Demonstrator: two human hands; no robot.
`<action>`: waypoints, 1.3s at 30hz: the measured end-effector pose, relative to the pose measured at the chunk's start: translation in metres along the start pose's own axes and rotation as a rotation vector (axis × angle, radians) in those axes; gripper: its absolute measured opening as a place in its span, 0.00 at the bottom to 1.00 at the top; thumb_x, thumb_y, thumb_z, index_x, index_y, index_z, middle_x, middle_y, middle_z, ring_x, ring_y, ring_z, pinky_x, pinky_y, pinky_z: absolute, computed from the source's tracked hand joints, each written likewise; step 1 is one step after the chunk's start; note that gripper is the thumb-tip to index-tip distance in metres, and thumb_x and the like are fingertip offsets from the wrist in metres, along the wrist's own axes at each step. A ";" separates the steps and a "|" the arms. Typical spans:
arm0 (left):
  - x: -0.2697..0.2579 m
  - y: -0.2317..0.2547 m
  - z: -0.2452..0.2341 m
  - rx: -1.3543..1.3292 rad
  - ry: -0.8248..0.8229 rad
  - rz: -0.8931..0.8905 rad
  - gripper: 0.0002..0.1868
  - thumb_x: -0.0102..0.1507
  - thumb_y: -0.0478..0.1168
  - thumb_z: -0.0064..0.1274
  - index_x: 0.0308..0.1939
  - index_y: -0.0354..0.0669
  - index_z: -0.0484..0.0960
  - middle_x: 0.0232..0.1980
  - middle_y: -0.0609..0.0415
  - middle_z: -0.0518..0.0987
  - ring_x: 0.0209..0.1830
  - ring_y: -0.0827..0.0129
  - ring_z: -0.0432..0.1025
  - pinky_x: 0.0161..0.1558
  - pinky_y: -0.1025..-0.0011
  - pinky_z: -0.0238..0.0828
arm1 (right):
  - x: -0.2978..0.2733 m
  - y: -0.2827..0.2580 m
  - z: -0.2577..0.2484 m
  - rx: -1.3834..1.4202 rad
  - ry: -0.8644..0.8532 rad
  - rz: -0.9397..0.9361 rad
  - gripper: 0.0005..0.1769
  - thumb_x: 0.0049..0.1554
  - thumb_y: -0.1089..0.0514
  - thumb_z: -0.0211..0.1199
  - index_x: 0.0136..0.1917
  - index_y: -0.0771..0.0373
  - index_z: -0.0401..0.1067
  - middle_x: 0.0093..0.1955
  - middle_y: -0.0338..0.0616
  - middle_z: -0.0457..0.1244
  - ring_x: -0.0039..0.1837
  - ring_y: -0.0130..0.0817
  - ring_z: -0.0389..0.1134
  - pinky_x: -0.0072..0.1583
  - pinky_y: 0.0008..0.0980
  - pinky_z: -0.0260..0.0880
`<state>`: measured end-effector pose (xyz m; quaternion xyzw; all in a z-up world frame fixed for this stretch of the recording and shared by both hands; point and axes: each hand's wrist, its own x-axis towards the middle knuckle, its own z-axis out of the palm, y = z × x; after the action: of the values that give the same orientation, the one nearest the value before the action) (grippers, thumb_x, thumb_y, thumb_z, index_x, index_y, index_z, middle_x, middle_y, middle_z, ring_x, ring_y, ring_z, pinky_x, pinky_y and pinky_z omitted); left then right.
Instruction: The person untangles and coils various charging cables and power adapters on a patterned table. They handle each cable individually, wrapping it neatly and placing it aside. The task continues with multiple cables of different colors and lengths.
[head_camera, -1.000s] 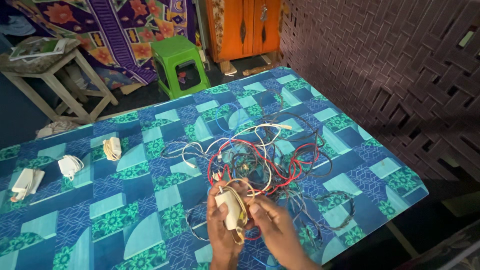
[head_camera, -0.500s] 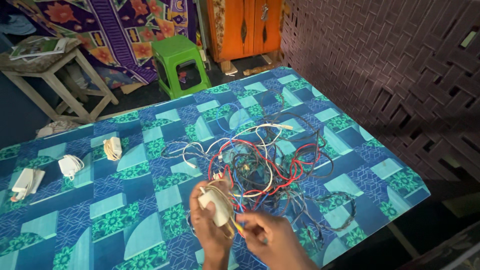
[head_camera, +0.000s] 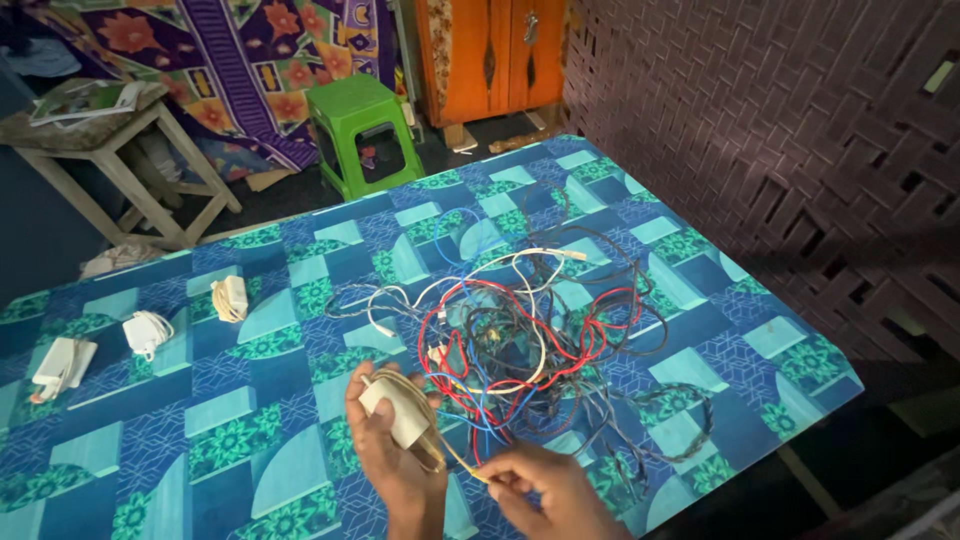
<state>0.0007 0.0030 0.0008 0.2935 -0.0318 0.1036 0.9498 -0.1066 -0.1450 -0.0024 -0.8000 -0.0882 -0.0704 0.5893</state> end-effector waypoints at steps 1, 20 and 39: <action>0.001 0.000 0.000 0.011 -0.008 0.007 0.30 0.63 0.40 0.50 0.69 0.40 0.64 0.59 0.45 0.74 0.50 0.57 0.75 0.43 0.61 0.78 | 0.003 -0.006 -0.004 0.028 -0.020 0.031 0.11 0.58 0.62 0.68 0.55 0.64 0.78 0.43 0.47 0.71 0.47 0.32 0.73 0.49 0.33 0.76; -0.008 -0.008 -0.002 -0.183 -0.136 -0.149 0.34 0.62 0.45 0.56 0.70 0.37 0.64 0.57 0.42 0.73 0.47 0.55 0.73 0.47 0.58 0.74 | -0.006 0.008 0.005 -0.086 -0.042 -0.389 0.10 0.60 0.64 0.68 0.55 0.59 0.79 0.51 0.47 0.64 0.48 0.30 0.72 0.47 0.27 0.73; -0.032 -0.013 0.011 -0.233 -0.379 -0.416 0.33 0.58 0.43 0.59 0.64 0.36 0.68 0.57 0.39 0.74 0.70 0.40 0.66 0.67 0.40 0.57 | 0.016 -0.008 -0.003 0.106 0.388 0.013 0.11 0.55 0.70 0.62 0.51 0.66 0.80 0.44 0.41 0.69 0.37 0.23 0.67 0.37 0.24 0.68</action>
<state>-0.0274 -0.0196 -0.0012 0.1970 -0.1592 -0.1540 0.9550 -0.0931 -0.1452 0.0090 -0.7398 0.0284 -0.2147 0.6370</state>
